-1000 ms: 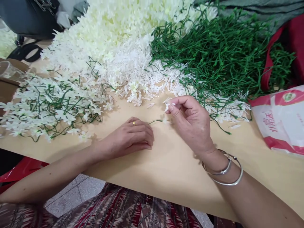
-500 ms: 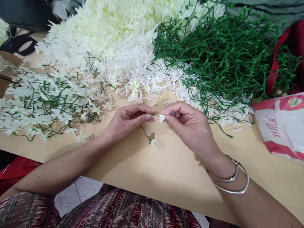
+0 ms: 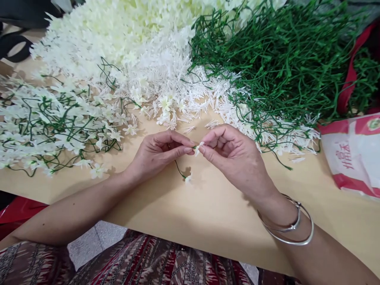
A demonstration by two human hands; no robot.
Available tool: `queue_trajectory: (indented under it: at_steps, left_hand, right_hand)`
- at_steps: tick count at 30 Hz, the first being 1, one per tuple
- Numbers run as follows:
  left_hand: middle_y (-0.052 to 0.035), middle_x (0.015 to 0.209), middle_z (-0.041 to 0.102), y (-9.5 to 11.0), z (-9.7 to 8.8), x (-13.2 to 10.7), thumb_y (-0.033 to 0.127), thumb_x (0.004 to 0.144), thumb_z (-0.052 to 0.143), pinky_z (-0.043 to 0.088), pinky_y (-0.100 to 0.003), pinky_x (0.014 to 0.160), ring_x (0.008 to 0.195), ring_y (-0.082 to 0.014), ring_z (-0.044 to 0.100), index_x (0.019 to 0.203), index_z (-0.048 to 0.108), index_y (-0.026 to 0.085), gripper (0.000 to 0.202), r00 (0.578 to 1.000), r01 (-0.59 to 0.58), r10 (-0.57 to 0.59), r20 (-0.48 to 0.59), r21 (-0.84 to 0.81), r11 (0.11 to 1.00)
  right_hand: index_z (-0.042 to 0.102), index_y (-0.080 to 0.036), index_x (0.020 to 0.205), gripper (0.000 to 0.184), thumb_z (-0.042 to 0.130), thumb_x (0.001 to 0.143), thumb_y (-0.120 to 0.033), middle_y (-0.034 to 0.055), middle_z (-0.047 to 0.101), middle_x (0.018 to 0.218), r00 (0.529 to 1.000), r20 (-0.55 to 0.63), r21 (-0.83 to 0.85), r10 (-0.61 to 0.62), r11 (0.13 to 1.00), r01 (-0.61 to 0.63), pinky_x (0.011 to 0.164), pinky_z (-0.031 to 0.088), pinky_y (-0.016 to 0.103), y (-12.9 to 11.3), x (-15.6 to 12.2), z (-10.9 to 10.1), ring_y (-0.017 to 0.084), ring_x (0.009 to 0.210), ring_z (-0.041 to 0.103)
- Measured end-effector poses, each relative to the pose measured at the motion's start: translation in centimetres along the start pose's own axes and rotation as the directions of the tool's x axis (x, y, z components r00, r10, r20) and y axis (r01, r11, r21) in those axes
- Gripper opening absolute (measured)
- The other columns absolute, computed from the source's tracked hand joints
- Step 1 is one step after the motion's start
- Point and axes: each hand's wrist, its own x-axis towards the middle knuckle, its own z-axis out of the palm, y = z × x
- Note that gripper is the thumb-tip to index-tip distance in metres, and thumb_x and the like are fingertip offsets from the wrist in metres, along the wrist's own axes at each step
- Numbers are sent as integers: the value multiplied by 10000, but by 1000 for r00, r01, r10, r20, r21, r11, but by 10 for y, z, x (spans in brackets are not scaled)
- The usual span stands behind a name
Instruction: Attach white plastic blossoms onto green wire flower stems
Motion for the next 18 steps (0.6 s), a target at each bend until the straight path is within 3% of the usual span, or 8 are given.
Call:
queue_trajectory:
  at_steps: [9,18]
  left_hand:
    - [-39,860,786,-3,3,-1,461,828,878,592,-251,789,801,-129,727,913,785,159,328,1000,-20,20,-16,26,999]
    - [-21,848,747,-3,3,-1,442,833,880,592,-239,783,785,-116,716,952,695,157,360,1000,10,-10,9,-12,1000]
  right_hand:
    - [681,-265,861,133,795,845,-198,-4,672,758,996,-40,-87,-83,993,79,569,516,286,1,-7,9,152,665,630]
    - [682,-263,854,121,773,844,-184,-13,670,736,999,21,-70,-41,997,43,573,535,277,1,-4,6,149,659,636]
